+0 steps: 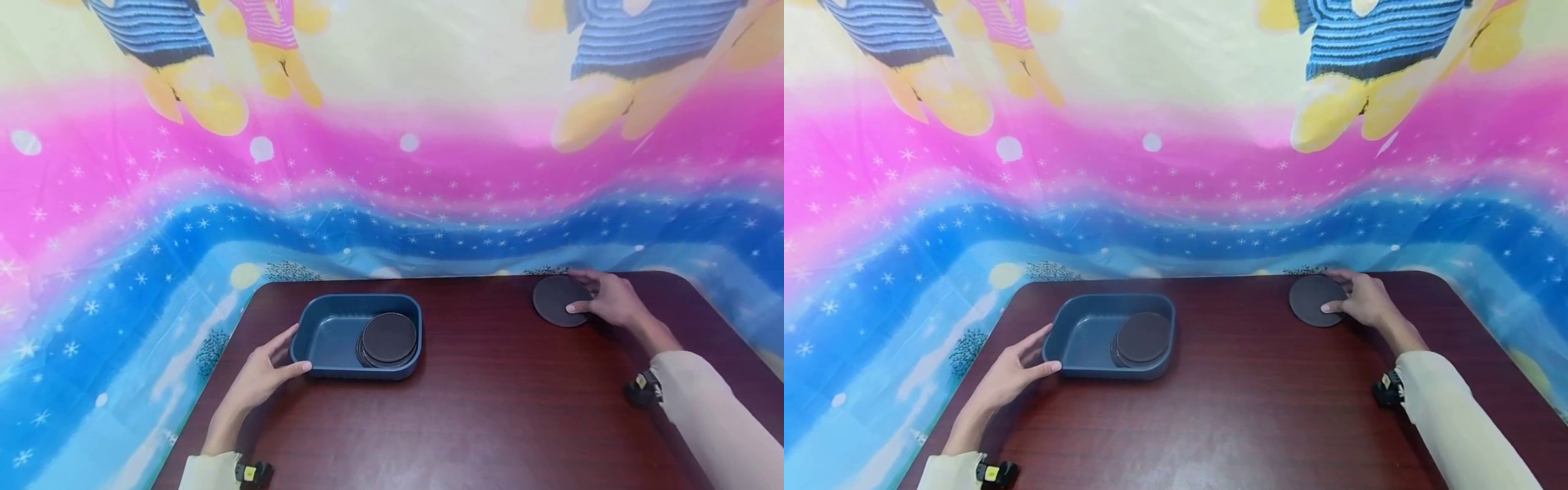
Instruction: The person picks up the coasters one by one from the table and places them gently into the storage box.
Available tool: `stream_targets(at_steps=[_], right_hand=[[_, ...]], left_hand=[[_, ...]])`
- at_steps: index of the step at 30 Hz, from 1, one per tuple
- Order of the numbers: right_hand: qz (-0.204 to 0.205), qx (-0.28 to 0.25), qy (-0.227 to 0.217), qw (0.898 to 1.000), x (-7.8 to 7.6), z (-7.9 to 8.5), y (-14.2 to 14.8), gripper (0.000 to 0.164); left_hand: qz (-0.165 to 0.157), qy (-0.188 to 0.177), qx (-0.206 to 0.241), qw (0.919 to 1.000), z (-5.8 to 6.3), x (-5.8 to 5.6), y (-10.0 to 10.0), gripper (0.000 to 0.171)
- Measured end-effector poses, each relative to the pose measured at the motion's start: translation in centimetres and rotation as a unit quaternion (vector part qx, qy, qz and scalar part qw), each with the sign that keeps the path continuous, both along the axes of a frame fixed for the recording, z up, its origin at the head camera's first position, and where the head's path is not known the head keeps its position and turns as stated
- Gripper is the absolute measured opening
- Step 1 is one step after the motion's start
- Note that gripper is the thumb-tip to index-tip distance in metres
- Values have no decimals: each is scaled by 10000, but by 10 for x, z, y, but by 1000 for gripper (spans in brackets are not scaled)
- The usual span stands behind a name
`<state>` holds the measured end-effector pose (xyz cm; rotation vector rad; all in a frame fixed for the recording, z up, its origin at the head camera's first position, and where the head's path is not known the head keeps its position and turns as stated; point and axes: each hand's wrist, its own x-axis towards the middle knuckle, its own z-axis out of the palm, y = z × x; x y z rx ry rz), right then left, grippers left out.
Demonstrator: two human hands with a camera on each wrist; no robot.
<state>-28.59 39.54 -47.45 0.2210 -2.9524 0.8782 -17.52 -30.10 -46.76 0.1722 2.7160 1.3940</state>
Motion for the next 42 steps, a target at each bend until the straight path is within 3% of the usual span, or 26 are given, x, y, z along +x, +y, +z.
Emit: stream_targets(at_steps=[5,17,21,28,42], right_hand=[[-100,88,197,9997,6,6,1,89],[209,-1091,-533,9924,29,20,-5,68],[354,-1803,-904,9788,36,22,-11,69],[569,-2903,-1447,9442,47,19,-22,72],[755,-3598,-1640,9154,65,17,-48,61]], left_hand=[[-12,7,-20,10000,1,0,1,89],[50,-48,-67,10000,1,0,2,89],[55,-41,-88,9999,2,1,2,89],[18,-37,-50,10000,2,1,1,89],[43,-61,-74,9999,1,1,1,89]])
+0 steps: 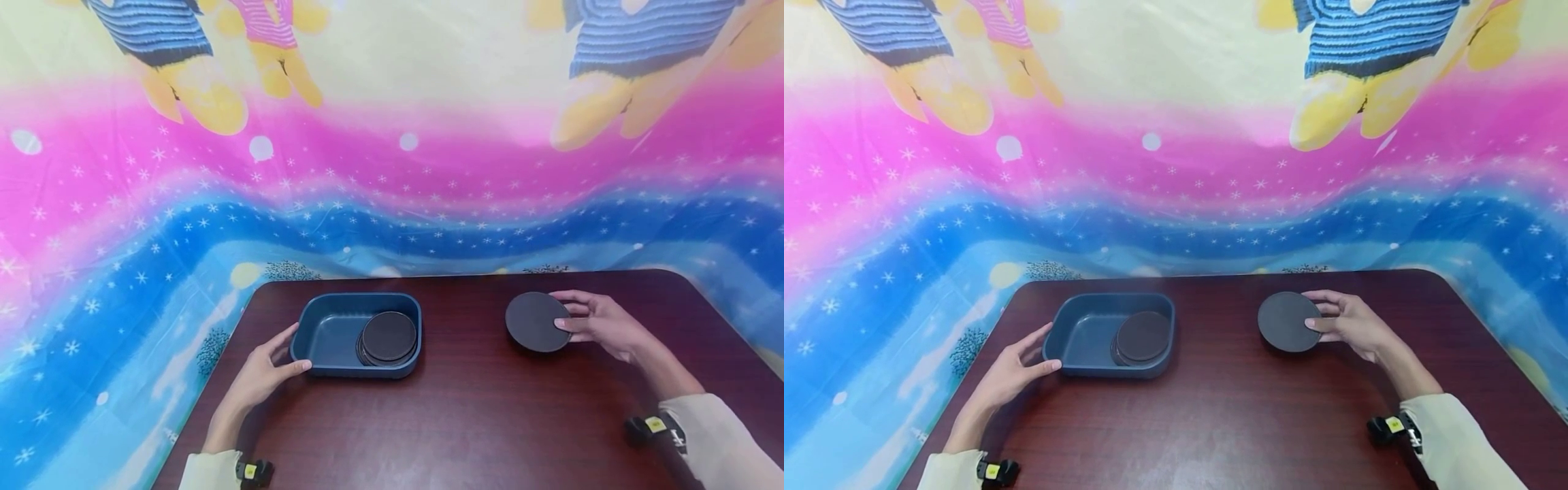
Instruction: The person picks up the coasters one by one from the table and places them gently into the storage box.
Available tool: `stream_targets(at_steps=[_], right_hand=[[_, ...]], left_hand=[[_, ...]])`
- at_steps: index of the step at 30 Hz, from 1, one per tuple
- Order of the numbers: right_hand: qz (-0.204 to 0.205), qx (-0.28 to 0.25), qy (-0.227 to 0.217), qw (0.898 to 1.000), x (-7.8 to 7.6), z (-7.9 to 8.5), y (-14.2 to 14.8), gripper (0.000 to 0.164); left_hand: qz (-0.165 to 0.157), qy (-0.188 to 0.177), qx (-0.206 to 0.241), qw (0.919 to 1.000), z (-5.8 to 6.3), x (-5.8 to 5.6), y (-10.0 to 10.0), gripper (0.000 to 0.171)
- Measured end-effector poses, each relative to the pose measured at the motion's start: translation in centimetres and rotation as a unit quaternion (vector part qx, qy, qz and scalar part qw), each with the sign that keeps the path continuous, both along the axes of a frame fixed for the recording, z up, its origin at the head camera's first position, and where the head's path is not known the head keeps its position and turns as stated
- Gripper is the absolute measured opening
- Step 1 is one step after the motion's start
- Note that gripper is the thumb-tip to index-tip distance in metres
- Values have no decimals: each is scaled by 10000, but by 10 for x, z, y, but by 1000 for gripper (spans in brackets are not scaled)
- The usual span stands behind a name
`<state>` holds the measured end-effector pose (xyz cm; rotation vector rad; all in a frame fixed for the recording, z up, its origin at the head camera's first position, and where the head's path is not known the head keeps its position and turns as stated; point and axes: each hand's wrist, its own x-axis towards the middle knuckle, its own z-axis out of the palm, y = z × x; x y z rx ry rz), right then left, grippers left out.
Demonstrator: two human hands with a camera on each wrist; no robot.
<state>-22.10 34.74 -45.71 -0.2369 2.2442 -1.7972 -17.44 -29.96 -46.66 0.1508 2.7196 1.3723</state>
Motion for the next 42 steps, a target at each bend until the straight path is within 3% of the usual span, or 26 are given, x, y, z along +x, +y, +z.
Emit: stream_targets(at_steps=[15,24,42], right_hand=[[-238,-755,-383,9961,10,-1,-11,57],[-228,-1409,-376,9890,14,-1,-18,50],[-237,-1680,-507,9842,15,2,-38,49]], left_hand=[[4,-17,27,10000,0,-1,1,90],[-21,-4,38,10000,0,0,1,92],[-3,26,-6,10000,0,1,0,90]])
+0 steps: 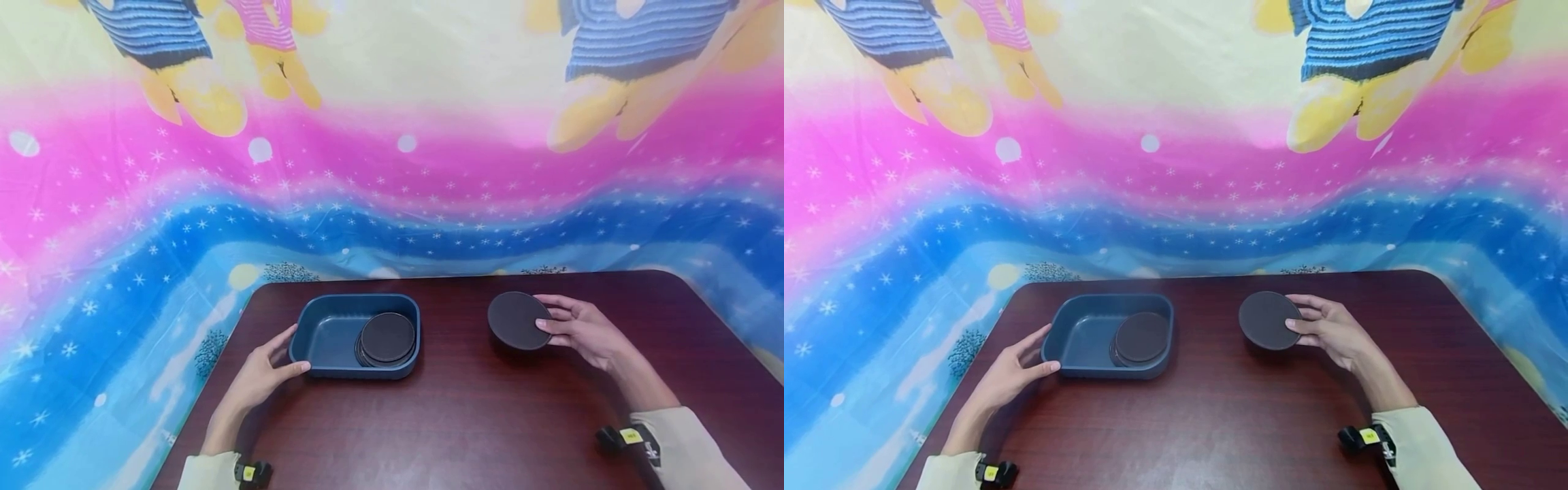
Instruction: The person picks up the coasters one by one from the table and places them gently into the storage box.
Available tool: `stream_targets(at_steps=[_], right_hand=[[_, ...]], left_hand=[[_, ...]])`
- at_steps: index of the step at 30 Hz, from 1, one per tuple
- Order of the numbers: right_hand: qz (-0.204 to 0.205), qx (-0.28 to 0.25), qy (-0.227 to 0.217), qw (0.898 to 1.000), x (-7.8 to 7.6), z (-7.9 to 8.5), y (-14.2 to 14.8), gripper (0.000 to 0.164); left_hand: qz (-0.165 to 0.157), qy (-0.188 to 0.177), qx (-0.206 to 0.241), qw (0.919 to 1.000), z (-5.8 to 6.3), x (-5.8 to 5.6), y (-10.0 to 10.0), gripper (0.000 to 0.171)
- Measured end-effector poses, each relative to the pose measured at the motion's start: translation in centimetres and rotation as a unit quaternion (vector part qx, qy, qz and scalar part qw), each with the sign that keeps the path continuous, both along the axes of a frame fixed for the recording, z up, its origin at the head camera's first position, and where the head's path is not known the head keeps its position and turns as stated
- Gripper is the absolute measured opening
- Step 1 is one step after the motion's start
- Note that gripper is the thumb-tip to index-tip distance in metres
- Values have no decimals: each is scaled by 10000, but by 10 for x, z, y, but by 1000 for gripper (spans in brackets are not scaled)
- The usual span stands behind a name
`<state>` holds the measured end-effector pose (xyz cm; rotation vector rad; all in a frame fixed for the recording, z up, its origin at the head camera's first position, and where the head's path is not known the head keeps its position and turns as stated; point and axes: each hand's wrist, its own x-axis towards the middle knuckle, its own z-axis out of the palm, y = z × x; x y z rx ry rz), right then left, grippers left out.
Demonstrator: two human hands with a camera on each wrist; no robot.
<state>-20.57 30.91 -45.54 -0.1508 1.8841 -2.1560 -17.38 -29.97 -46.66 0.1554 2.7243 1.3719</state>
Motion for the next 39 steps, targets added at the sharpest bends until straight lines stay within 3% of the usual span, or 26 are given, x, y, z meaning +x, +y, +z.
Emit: stream_targets(at_steps=[31,39], right_hand=[[-133,-18,-25,9999,1,6,-28,53],[-145,223,-25,9996,0,8,-37,68]], left_hand=[[-57,5,34,10000,-1,0,0,90],[-14,33,-52,10000,-1,-1,0,89]])
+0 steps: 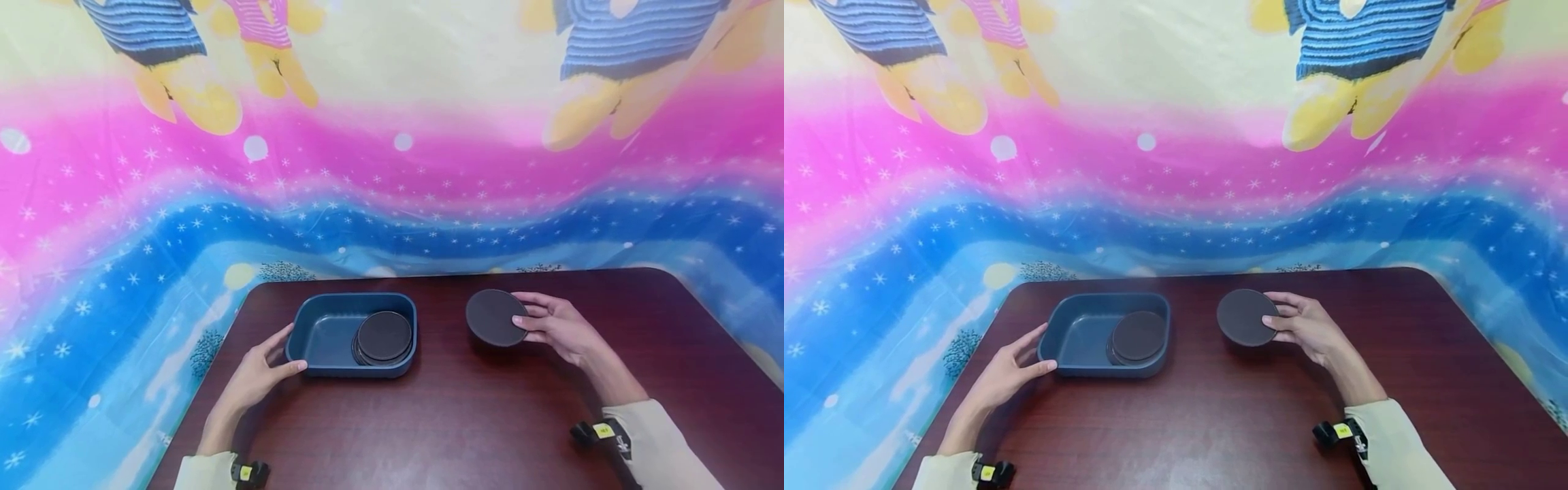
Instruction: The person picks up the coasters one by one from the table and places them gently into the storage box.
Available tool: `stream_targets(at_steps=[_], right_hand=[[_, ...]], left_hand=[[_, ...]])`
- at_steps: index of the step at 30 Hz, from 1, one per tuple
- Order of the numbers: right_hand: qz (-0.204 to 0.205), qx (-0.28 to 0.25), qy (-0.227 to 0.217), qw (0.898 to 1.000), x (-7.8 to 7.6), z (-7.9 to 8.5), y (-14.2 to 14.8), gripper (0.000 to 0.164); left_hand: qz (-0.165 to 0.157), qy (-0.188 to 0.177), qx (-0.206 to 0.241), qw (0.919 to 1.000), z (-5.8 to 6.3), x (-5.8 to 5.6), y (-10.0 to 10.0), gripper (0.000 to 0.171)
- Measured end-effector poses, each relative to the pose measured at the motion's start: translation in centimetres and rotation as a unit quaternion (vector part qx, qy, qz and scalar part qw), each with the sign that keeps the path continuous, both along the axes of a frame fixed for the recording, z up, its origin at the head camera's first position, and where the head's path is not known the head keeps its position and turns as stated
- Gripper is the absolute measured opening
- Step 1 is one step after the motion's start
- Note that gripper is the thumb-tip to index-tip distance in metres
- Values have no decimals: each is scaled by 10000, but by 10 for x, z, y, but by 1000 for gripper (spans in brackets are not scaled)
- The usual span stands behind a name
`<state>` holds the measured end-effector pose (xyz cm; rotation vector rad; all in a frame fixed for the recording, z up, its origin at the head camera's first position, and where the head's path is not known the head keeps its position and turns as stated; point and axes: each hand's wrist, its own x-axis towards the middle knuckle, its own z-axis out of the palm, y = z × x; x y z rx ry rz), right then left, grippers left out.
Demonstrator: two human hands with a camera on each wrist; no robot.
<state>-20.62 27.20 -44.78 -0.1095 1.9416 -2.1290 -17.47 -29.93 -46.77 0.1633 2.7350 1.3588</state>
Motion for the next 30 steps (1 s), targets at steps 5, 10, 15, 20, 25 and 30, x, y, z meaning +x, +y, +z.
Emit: stream_targets(at_steps=[5,10,15,20,25,30], right_hand=[[61,-19,-3,10000,-1,1,-7,68],[123,2,16,9999,-2,2,-14,71],[113,48,-10,9999,-2,2,-20,74],[128,120,-45,9998,-2,2,-26,74],[105,191,-52,9997,-2,3,-32,74],[85,312,-38,9995,-2,5,-36,74]], left_hand=[[-17,-12,-5,10000,1,0,0,90],[-35,-33,57,10000,1,0,0,90],[-24,-52,78,10000,1,0,-1,90],[-25,-61,81,9999,0,0,-1,90],[-38,-53,88,9999,1,0,-1,90],[-39,-31,47,10000,1,1,-1,90]])
